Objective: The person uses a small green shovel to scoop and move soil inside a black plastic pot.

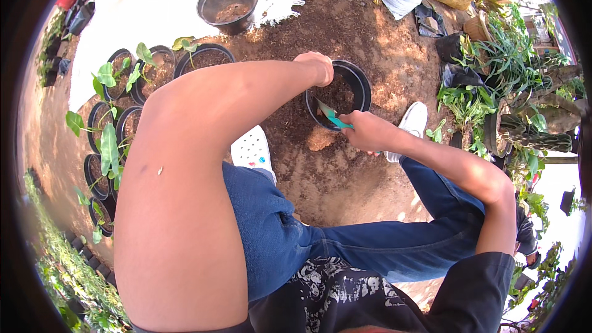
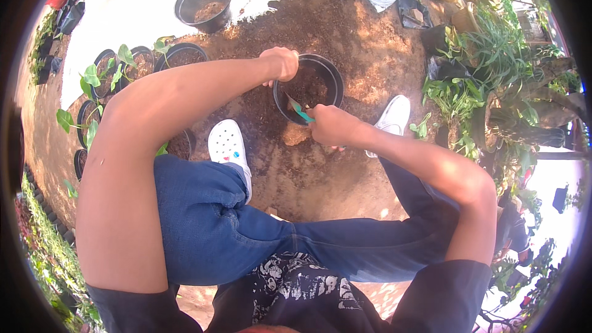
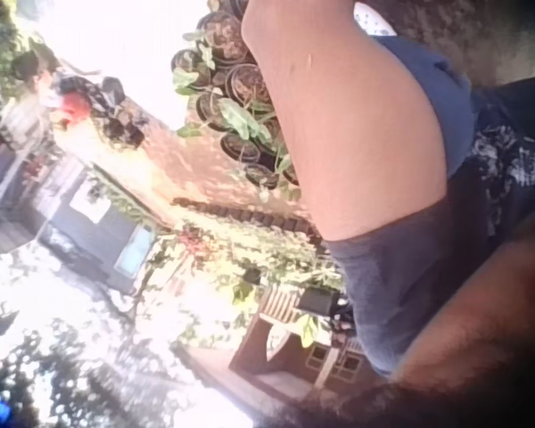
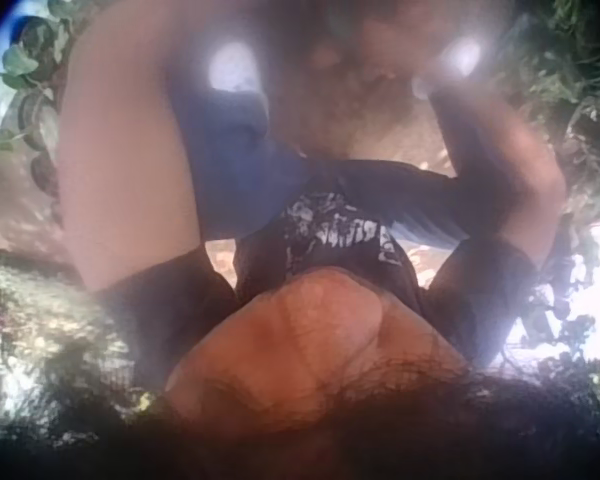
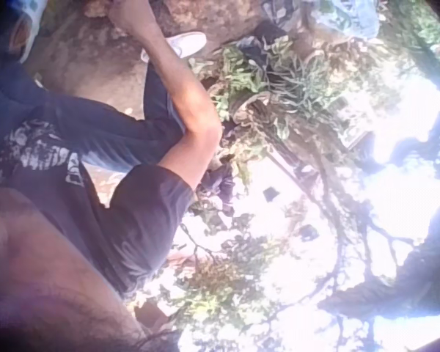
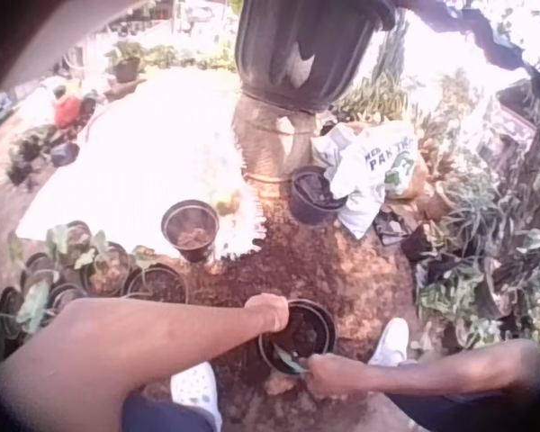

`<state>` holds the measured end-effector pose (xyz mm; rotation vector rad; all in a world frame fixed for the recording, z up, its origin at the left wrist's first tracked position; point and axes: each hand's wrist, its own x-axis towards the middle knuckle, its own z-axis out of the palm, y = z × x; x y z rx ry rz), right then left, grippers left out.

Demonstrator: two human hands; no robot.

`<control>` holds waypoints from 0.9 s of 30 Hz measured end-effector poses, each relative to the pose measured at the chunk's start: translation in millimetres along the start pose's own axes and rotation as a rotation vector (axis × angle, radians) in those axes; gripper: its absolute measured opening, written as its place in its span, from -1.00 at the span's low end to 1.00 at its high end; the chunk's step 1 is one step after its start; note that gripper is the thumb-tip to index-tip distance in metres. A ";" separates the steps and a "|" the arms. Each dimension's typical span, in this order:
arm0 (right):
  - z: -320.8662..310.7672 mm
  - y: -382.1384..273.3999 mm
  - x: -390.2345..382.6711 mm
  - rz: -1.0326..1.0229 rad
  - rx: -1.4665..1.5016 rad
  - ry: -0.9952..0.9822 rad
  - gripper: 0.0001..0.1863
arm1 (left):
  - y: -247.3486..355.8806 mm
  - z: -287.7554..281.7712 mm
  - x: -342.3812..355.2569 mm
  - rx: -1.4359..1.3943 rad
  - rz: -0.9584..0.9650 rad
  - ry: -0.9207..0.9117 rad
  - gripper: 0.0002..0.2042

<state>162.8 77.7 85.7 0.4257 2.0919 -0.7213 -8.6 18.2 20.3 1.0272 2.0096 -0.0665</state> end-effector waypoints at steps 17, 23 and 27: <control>-57.5 81.3 0.3 -0.159 -0.274 0.080 -0.57 | -5.4 8.9 -2.3 -0.145 -0.058 0.063 -0.65; -25.2 78.5 26.6 0.020 0.047 -0.033 -0.57 | -3.3 10.3 6.4 -0.068 0.039 0.054 -0.62; -72.7 31.5 17.1 0.059 0.052 -0.198 -0.58 | -14.2 9.7 -3.0 -0.070 0.017 0.078 -0.63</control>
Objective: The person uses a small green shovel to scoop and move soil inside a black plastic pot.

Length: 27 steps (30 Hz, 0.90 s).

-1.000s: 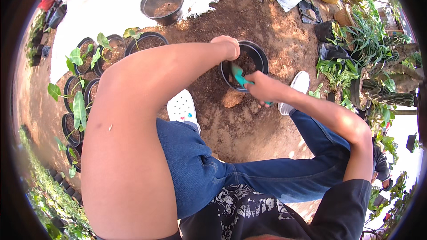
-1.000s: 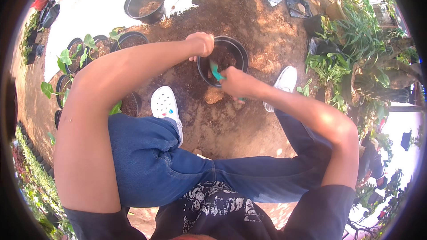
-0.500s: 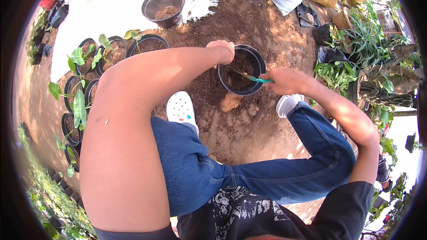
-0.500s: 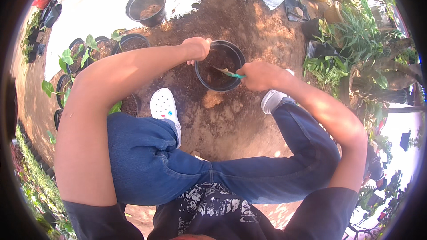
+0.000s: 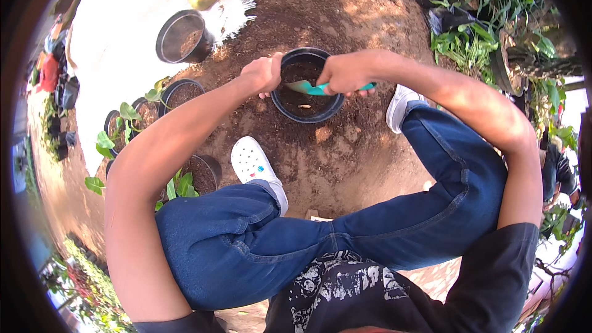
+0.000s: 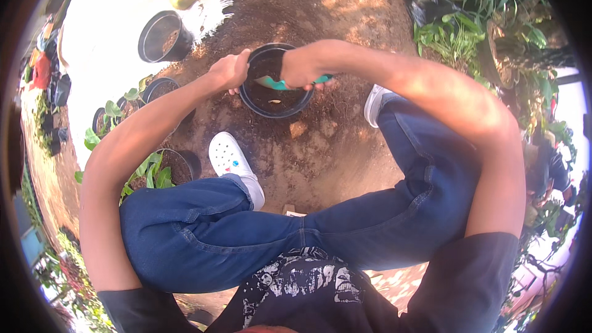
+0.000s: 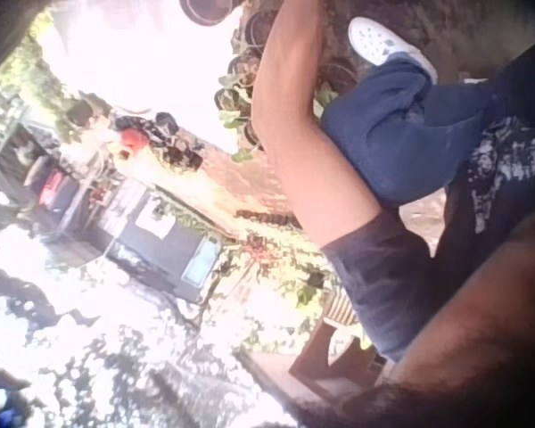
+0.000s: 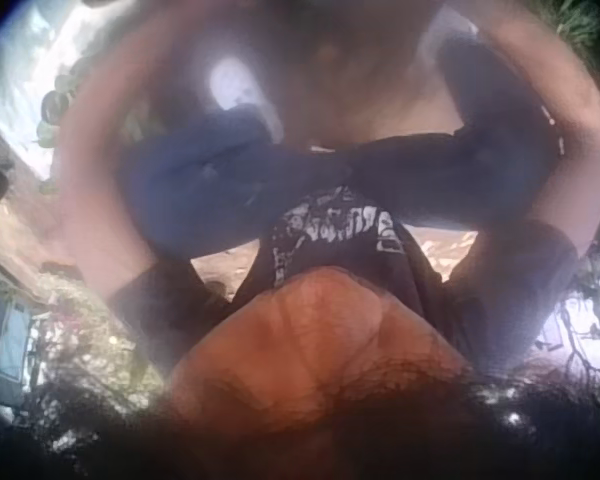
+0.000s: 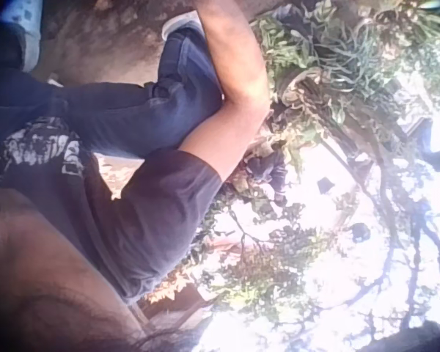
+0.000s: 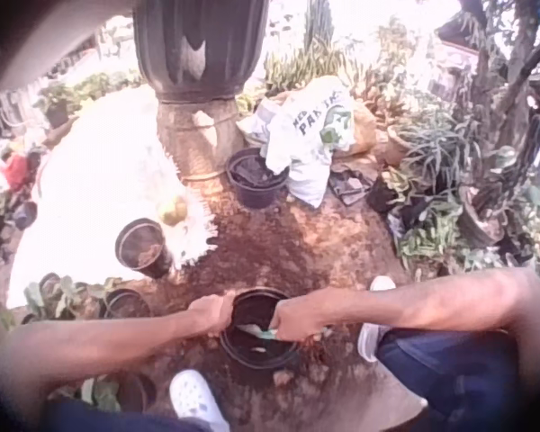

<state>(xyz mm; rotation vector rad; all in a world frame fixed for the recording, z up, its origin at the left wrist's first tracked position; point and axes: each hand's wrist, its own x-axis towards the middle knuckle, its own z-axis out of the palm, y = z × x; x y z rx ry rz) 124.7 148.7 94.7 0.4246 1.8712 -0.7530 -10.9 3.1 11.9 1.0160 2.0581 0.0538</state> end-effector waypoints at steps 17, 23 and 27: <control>24.8 4.5 -20.1 -0.049 -0.402 0.065 -0.71 | -11.9 20.3 24.5 0.096 0.082 0.056 -0.79; 6.2 16.8 -22.9 0.061 -0.138 -0.070 -0.75 | 13.2 13.2 25.7 0.056 0.149 0.035 -0.80; 11.3 33.0 8.7 0.003 -0.017 -0.042 -0.75 | -3.6 17.5 21.8 0.087 0.099 0.049 -0.79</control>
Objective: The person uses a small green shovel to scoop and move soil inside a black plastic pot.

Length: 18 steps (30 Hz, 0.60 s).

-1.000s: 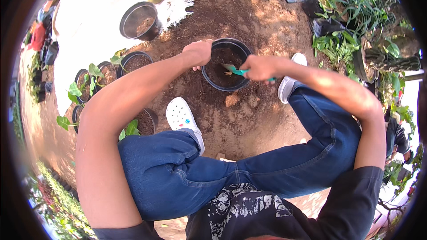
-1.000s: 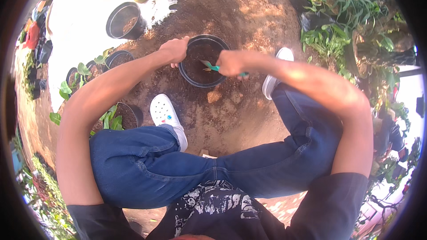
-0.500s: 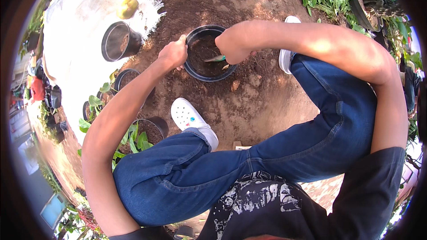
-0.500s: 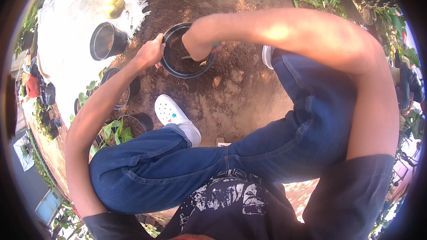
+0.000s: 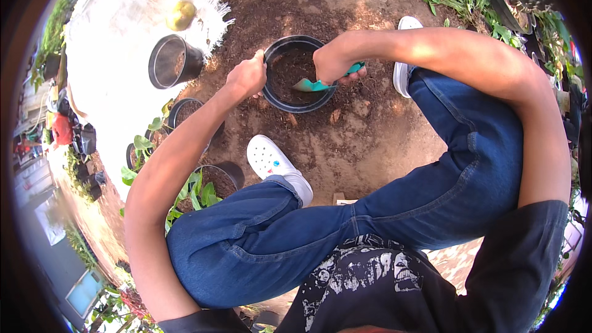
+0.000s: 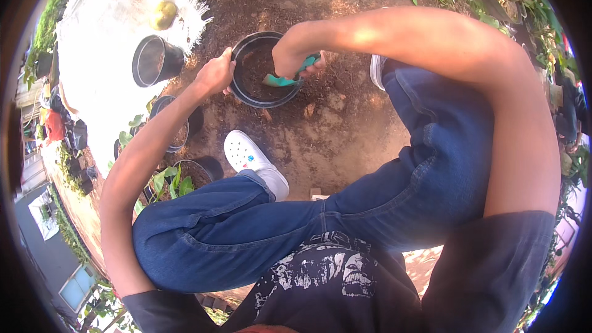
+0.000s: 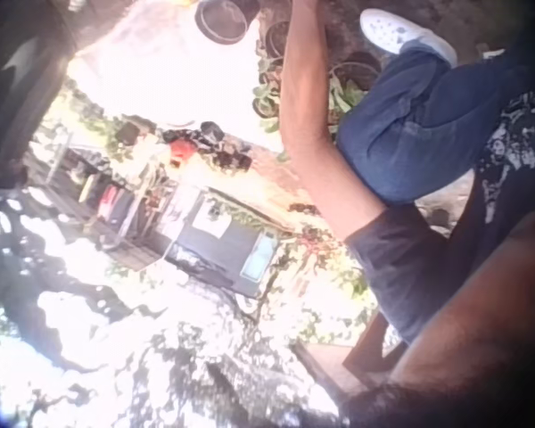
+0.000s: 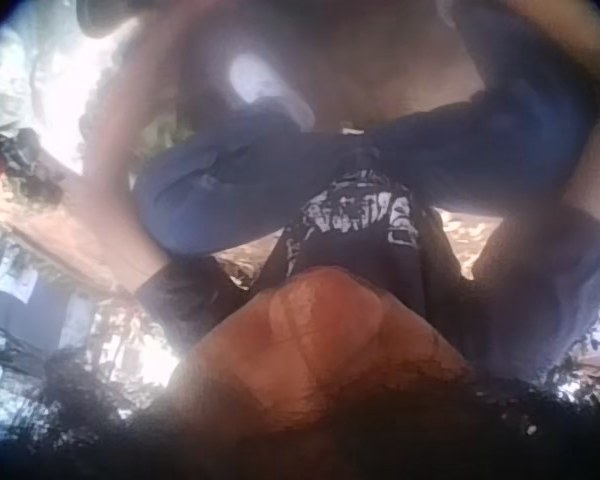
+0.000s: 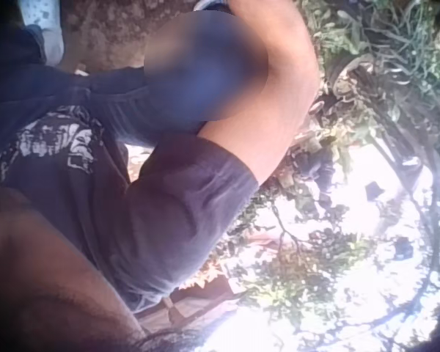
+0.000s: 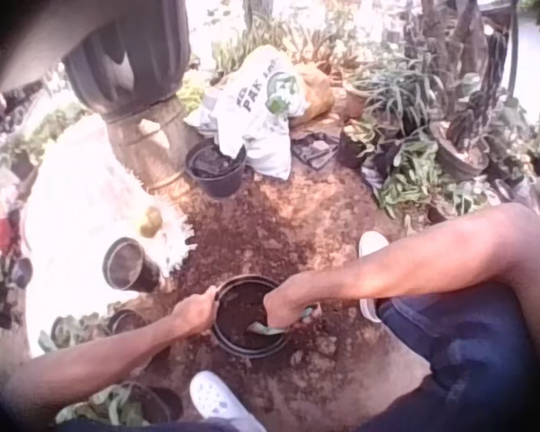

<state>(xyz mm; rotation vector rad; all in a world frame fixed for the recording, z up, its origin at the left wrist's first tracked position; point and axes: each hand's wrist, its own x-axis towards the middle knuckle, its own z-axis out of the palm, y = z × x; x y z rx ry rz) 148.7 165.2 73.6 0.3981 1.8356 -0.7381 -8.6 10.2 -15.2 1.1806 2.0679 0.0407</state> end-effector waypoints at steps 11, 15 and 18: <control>8.2 -5.2 1.5 -0.029 0.071 0.060 -0.78 | 4.1 -5.8 -2.0 0.040 -0.043 -0.022 -0.77; -1.7 -1.9 -7.4 -0.004 -0.112 0.170 -0.79 | 7.2 -5.5 1.6 0.029 -0.028 -0.030 -0.77; -5.5 -23.7 -25.6 -0.140 -0.218 0.268 -0.76 | -5.8 -5.5 -6.4 0.022 -0.074 -0.039 -0.77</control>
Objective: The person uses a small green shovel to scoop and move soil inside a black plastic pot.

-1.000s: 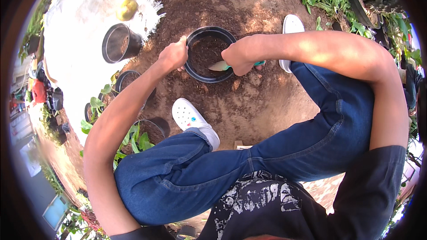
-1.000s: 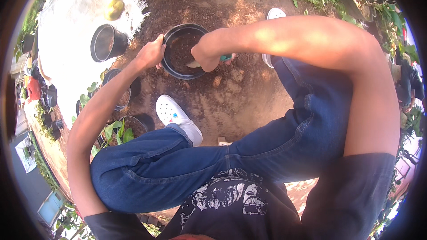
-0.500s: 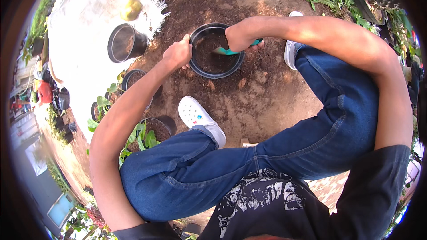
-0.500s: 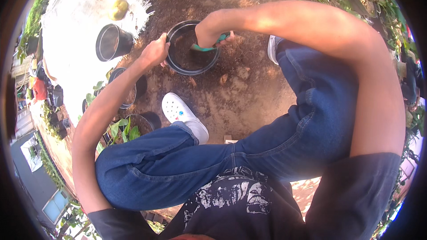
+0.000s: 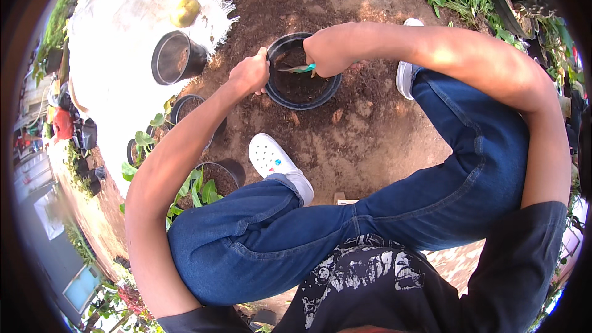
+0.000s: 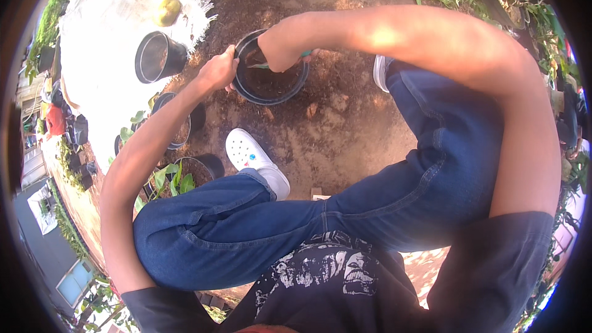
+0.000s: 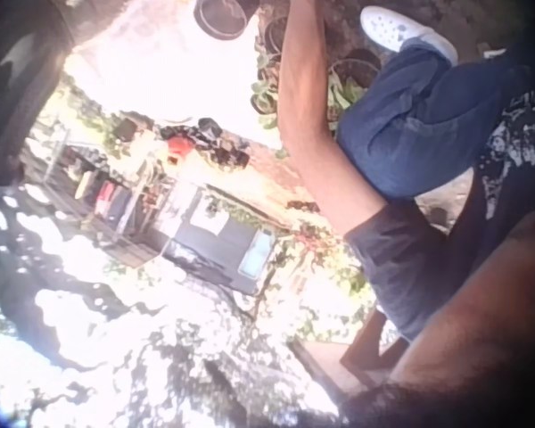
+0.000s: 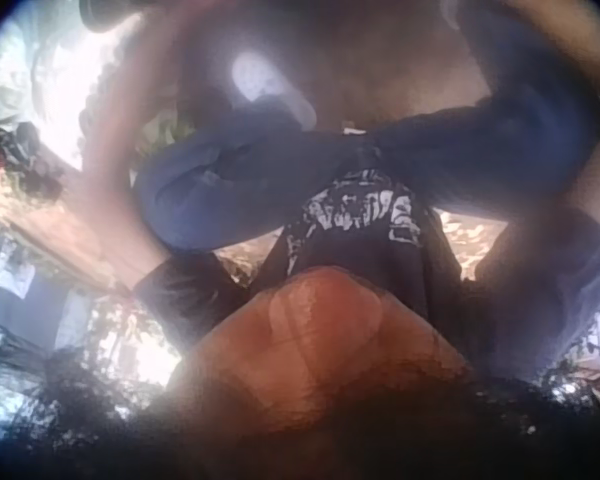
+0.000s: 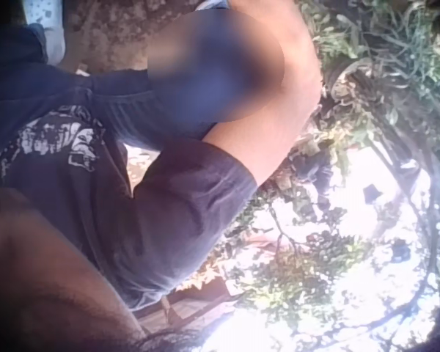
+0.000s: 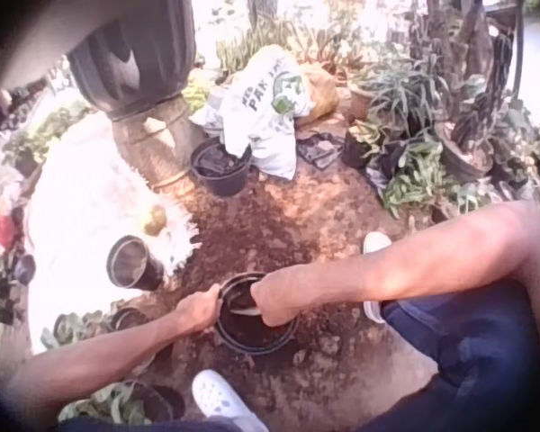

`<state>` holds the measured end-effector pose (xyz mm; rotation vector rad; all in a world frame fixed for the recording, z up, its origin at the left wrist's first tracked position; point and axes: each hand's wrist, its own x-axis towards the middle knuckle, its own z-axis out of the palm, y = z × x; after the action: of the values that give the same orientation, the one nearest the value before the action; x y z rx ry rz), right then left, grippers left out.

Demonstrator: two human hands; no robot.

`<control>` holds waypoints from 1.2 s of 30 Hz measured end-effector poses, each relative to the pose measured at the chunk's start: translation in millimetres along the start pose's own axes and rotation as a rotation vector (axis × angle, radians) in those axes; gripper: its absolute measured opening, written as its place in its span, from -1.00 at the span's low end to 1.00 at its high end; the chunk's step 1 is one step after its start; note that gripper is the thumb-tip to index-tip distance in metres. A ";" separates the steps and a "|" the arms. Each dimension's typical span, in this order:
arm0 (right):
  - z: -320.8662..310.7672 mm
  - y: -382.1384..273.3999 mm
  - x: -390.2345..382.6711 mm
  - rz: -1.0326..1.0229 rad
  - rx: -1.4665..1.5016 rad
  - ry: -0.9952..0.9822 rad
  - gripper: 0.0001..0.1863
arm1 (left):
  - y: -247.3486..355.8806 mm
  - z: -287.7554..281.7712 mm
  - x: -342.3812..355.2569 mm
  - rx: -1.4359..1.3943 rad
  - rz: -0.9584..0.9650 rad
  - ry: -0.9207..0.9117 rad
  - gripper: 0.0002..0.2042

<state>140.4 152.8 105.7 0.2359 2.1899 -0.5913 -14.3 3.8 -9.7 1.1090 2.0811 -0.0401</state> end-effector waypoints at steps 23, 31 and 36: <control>30.8 -2.5 -3.4 0.091 -0.196 -0.113 -0.75 | 3.4 1.4 2.2 0.087 0.063 0.025 -0.77; 19.5 4.0 5.2 0.013 -0.260 -0.047 -0.71 | -4.3 14.0 4.2 0.275 0.076 0.245 -0.71; 26.9 12.4 4.5 -0.013 -0.324 -0.055 -0.66 | 29.2 17.7 -19.5 -0.094 -0.272 -0.048 -0.43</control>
<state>160.5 150.3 83.5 0.0333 2.1968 -0.2394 24.0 2.0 -0.8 0.7562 2.1540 -0.0995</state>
